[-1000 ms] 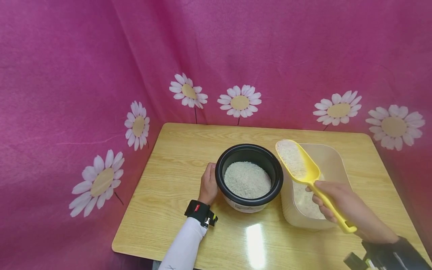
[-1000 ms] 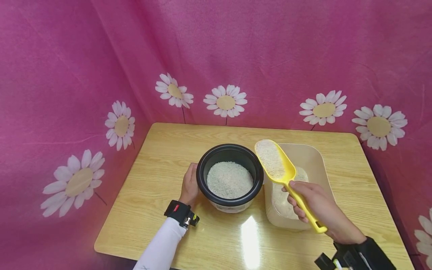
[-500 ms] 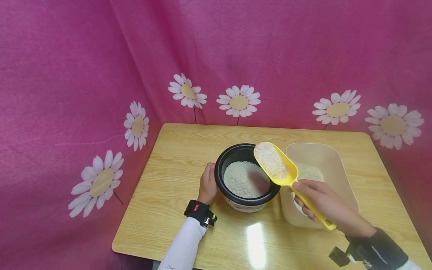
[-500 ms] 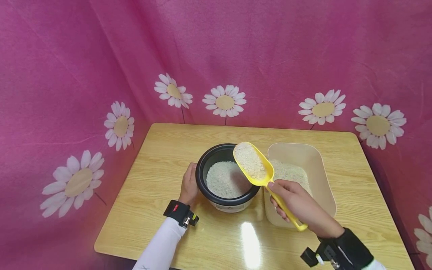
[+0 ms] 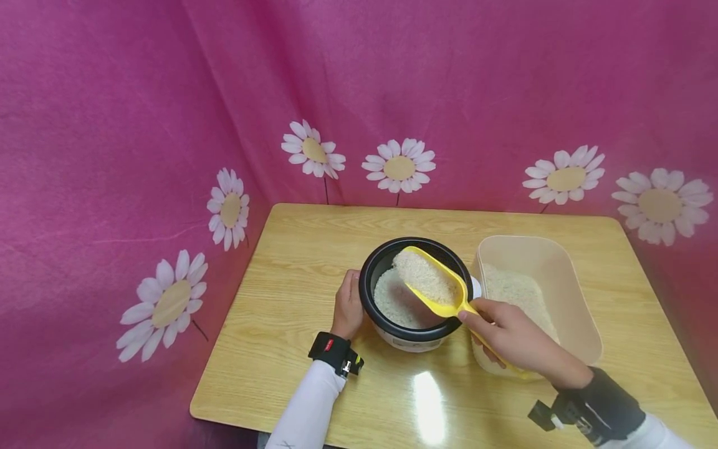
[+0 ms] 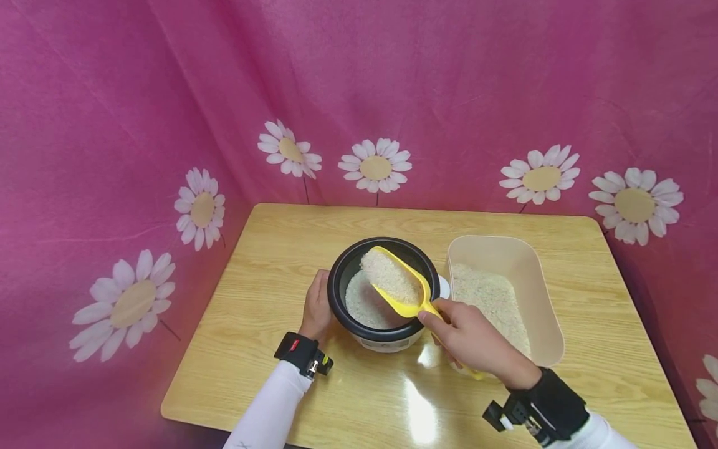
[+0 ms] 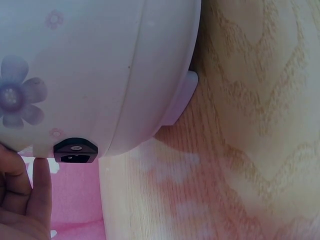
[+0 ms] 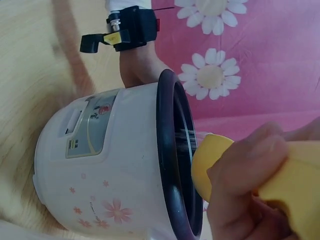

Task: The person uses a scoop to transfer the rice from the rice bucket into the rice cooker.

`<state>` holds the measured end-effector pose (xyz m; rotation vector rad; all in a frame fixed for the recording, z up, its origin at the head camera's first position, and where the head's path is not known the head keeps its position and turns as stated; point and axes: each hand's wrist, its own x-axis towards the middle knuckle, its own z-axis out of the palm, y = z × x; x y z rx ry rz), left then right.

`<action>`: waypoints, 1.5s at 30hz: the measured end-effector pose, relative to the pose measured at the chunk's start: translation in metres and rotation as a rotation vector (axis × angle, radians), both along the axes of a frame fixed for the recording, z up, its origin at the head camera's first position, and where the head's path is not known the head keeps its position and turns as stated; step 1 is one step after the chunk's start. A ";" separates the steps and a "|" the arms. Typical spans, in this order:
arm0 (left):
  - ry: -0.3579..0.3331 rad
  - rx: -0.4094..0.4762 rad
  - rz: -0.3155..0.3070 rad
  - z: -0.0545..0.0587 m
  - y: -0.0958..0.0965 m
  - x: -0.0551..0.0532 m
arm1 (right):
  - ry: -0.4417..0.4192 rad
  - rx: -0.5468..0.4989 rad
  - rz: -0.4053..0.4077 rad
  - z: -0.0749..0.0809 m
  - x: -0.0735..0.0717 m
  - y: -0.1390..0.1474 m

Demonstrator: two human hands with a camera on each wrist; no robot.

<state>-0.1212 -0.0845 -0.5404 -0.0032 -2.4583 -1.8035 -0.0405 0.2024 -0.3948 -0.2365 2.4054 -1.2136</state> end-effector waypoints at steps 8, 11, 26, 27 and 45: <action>0.004 0.003 -0.002 0.000 -0.001 -0.001 | 0.067 0.097 0.016 0.000 -0.002 -0.004; 0.002 0.010 -0.006 -0.001 -0.001 -0.001 | 0.111 0.144 0.019 -0.001 -0.003 -0.004; -0.001 0.015 -0.005 0.000 0.000 -0.002 | 0.446 0.374 0.060 -0.005 -0.010 -0.007; -0.002 0.014 -0.004 0.000 0.000 -0.002 | 0.459 0.386 0.060 -0.005 -0.010 -0.006; -0.005 0.013 0.005 -0.002 0.000 -0.002 | 0.718 0.500 0.046 -0.014 -0.019 0.002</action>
